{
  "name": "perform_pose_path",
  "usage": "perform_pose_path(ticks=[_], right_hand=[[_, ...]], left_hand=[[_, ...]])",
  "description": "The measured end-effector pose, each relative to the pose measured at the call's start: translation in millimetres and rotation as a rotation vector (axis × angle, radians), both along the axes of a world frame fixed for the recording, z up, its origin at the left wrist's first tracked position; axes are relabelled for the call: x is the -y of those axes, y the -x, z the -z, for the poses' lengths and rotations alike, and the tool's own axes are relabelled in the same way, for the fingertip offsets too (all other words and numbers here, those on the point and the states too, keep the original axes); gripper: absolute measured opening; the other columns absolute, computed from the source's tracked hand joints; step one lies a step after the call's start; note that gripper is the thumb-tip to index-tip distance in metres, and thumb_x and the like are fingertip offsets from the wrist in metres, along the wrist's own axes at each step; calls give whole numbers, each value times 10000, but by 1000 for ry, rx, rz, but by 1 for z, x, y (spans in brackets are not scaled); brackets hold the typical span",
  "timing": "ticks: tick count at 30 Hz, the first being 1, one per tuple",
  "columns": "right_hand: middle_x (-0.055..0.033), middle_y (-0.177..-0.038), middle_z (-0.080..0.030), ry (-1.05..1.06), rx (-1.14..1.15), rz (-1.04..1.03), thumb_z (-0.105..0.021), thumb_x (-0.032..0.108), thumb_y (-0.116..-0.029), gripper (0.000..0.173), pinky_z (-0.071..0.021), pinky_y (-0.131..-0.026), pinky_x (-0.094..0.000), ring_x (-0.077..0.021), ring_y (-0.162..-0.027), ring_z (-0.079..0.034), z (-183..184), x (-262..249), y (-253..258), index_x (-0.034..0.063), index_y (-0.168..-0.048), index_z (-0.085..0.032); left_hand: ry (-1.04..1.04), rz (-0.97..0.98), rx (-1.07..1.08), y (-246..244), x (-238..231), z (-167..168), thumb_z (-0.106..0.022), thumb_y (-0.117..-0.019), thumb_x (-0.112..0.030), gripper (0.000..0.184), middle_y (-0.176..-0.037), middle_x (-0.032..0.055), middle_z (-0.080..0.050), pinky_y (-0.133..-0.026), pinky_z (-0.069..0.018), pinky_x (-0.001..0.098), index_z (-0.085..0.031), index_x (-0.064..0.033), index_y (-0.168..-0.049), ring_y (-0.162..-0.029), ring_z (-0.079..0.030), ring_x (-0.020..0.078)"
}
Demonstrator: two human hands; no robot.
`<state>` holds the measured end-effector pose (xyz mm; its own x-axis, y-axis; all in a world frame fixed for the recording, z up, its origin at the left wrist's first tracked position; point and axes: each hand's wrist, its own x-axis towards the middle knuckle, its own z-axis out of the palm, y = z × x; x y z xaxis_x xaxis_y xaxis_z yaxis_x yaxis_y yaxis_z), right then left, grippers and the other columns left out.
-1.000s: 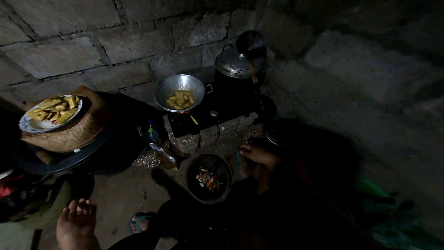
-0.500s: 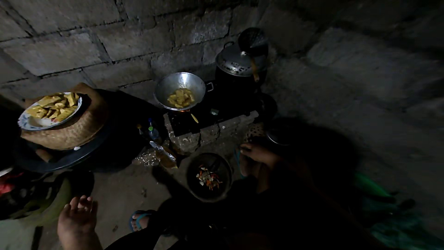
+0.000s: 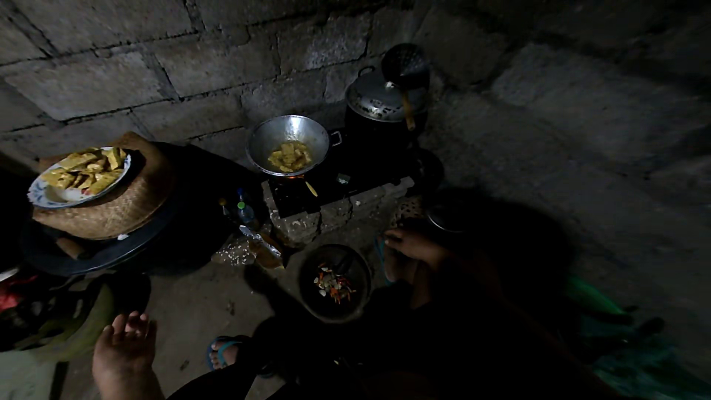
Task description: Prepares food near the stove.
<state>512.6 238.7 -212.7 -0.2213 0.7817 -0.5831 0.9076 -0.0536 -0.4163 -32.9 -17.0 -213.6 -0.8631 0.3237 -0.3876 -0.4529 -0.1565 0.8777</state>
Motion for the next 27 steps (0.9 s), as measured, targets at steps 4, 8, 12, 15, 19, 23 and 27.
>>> perform_pose_path(ticks=[4,8,12,15,19,23,27], right_hand=[[-201,-1494,-533,9,3,-6,-481,402,-1097,532,-379,-1158,-553,-356,-1388,-509,-2,0,1,110,-1542,-463],[-215,-1446,-568,-2,-17,-14,-491,383,-1097,519,-400,-1133,-566,-368,-1339,-546,2,-1,0,94,-1528,-480],[-209,-1450,-566,-2,-7,-21,-488,390,-1097,524,-402,-1134,-558,-365,-1337,-548,2,-1,0,94,-1530,-476],[-218,-1443,-567,-1,-4,-26,-486,387,-1098,525,-404,-1128,-564,-373,-1329,-551,2,-1,0,88,-1529,-473],[-208,-1456,-562,1,-15,-17,-496,390,-1094,521,-397,-1138,-560,-362,-1350,-539,3,-2,0,98,-1525,-484],[-206,-1464,-556,10,-6,-3,-494,379,-1097,512,-397,-1140,-549,-361,-1356,-534,0,-1,4,103,-1527,-481],[-216,-1456,-557,12,-8,-21,-488,374,-1099,517,-403,-1134,-550,-362,-1346,-541,-1,-1,4,85,-1527,-472]], left_hand=[[5,9,-3,0,0,0,-328,-1100,-347,288,-860,-35,-633,-691,-569,306,-545,-166,-1153,-735,-650,101],[-3,23,5,0,0,0,-321,-1100,-346,278,-869,-39,-633,-690,-563,303,-535,-175,-1146,-742,-648,99],[-4,19,12,-1,-1,-1,-332,-1097,-341,261,-855,-48,-631,-684,-561,302,-537,-181,-1124,-732,-646,95],[-2,21,11,-1,-3,-1,-334,-1098,-338,255,-830,-53,-636,-670,-566,290,-541,-187,-1101,-716,-651,85],[-8,34,-6,2,-3,4,-330,-1098,-336,271,-842,-50,-638,-676,-568,298,-546,-175,-1120,-726,-652,89],[-4,51,-13,0,-3,4,-314,-1100,-343,284,-833,-62,-644,-677,-571,297,-549,-185,-1122,-721,-656,85],[-1,46,-6,0,-4,2,-308,-1102,-351,301,-832,-51,-643,-675,-575,309,-547,-170,-1132,-728,-659,96]])
